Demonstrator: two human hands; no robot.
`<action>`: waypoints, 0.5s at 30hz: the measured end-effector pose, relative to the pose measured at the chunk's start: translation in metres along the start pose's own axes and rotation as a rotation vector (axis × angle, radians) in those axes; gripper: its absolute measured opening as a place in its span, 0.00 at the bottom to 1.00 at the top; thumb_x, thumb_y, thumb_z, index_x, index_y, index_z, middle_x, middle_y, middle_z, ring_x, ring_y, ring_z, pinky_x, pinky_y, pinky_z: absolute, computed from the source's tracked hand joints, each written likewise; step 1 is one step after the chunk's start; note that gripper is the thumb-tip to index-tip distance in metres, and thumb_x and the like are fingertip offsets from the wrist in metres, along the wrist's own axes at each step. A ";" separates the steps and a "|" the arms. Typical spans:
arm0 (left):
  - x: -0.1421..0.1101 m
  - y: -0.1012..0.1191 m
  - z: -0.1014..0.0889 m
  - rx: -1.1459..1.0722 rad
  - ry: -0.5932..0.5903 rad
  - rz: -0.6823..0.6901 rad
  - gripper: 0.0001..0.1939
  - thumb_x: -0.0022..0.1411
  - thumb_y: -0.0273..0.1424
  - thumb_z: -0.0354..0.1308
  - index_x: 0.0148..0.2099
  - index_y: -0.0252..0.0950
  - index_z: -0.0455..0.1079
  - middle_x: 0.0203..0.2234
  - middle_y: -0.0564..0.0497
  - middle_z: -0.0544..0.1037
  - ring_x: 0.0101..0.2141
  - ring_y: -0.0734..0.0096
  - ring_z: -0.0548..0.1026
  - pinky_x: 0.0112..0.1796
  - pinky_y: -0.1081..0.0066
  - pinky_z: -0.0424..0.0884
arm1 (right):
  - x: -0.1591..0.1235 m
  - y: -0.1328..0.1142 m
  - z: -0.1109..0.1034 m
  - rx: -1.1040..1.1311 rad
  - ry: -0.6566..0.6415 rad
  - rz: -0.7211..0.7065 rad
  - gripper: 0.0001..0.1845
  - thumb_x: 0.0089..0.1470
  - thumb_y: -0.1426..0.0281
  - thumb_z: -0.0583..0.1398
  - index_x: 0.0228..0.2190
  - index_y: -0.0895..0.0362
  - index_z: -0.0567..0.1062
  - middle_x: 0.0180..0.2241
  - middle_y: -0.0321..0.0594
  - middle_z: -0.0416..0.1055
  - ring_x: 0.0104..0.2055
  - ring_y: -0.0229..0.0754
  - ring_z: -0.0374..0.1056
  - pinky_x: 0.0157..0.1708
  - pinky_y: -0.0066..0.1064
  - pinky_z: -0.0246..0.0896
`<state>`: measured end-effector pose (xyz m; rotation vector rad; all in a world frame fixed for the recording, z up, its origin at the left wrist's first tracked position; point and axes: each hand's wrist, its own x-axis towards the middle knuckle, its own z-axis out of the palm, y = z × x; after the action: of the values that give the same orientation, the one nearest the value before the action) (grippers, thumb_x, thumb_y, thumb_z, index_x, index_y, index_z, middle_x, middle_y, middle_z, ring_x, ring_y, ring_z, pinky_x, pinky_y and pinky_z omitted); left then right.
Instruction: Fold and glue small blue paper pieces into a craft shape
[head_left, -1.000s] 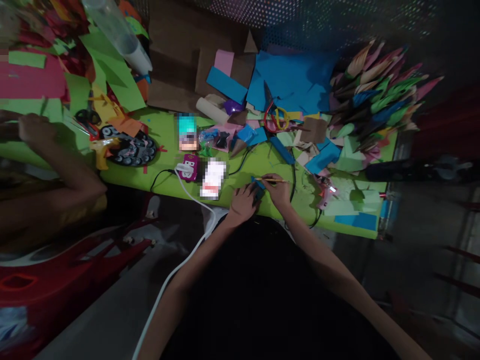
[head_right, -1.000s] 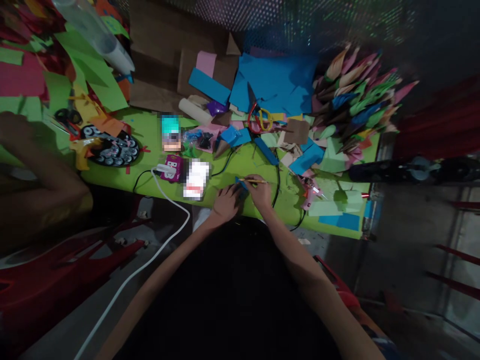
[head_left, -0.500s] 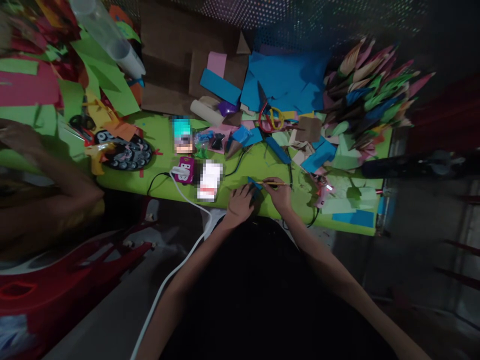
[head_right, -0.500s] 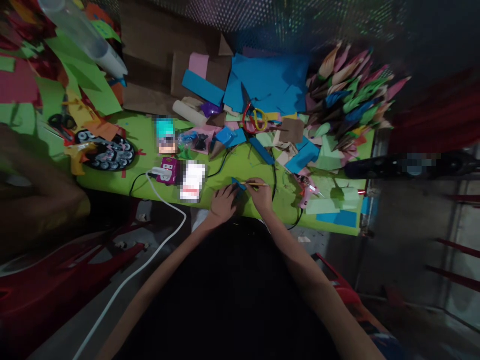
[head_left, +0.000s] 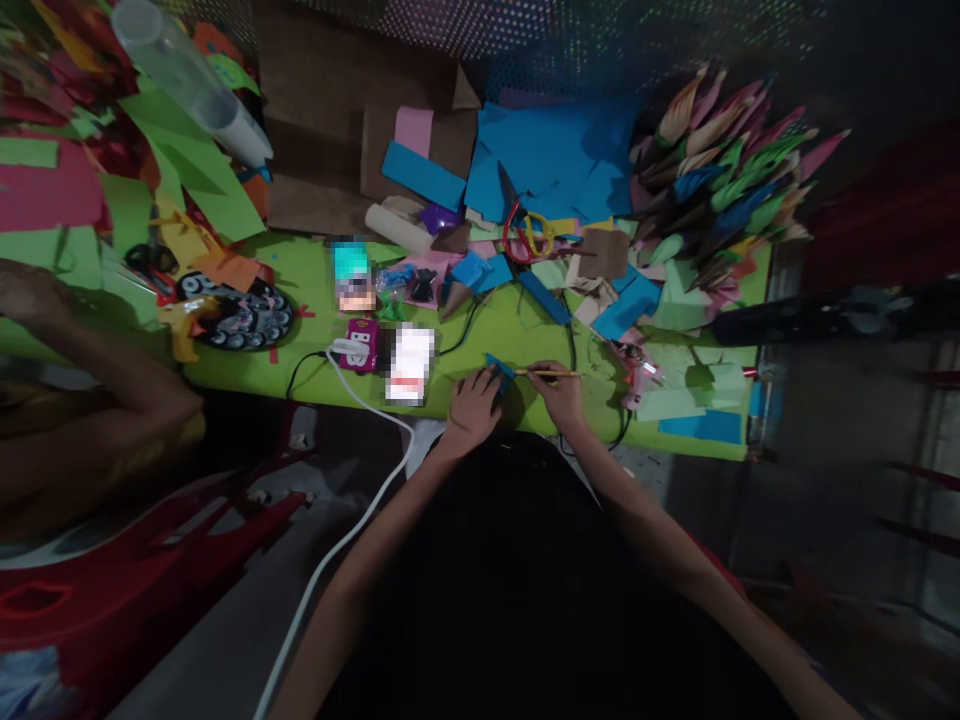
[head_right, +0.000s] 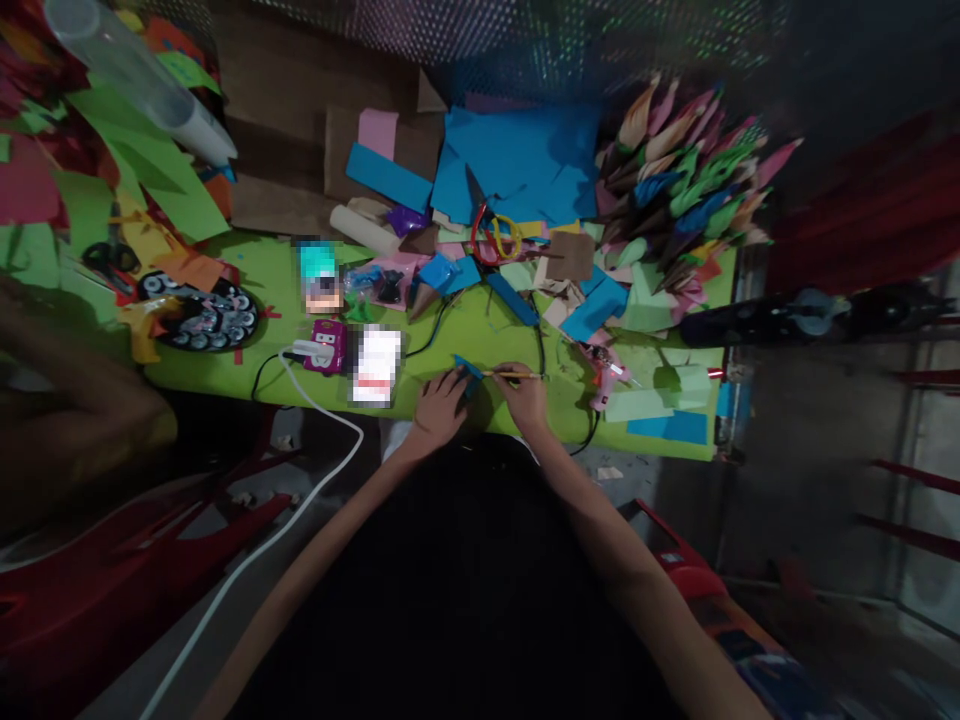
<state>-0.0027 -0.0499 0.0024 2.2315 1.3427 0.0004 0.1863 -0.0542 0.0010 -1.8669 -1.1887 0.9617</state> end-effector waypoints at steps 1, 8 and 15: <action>0.000 0.000 0.000 0.001 -0.001 0.001 0.27 0.68 0.35 0.51 0.68 0.42 0.61 0.68 0.48 0.63 0.64 0.53 0.63 0.60 0.52 0.63 | 0.000 0.001 0.000 0.007 0.003 0.003 0.15 0.52 0.54 0.62 0.31 0.53 0.78 0.34 0.42 0.79 0.38 0.48 0.74 0.39 0.38 0.67; 0.001 -0.002 0.003 0.005 0.002 0.005 0.27 0.68 0.34 0.51 0.68 0.41 0.61 0.68 0.47 0.63 0.64 0.53 0.63 0.60 0.52 0.62 | -0.001 0.004 -0.002 0.041 -0.003 -0.010 0.14 0.52 0.56 0.62 0.31 0.54 0.78 0.34 0.42 0.79 0.38 0.48 0.74 0.39 0.38 0.67; 0.001 -0.003 0.002 0.026 -0.023 0.002 0.29 0.66 0.33 0.54 0.68 0.42 0.60 0.68 0.48 0.62 0.64 0.54 0.63 0.59 0.54 0.63 | 0.004 0.003 0.002 0.021 0.015 -0.036 0.15 0.53 0.54 0.63 0.30 0.53 0.79 0.33 0.42 0.79 0.37 0.47 0.74 0.38 0.37 0.67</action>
<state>-0.0037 -0.0489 -0.0012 2.2479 1.3354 -0.0417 0.1877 -0.0511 -0.0036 -1.8272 -1.1944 0.9359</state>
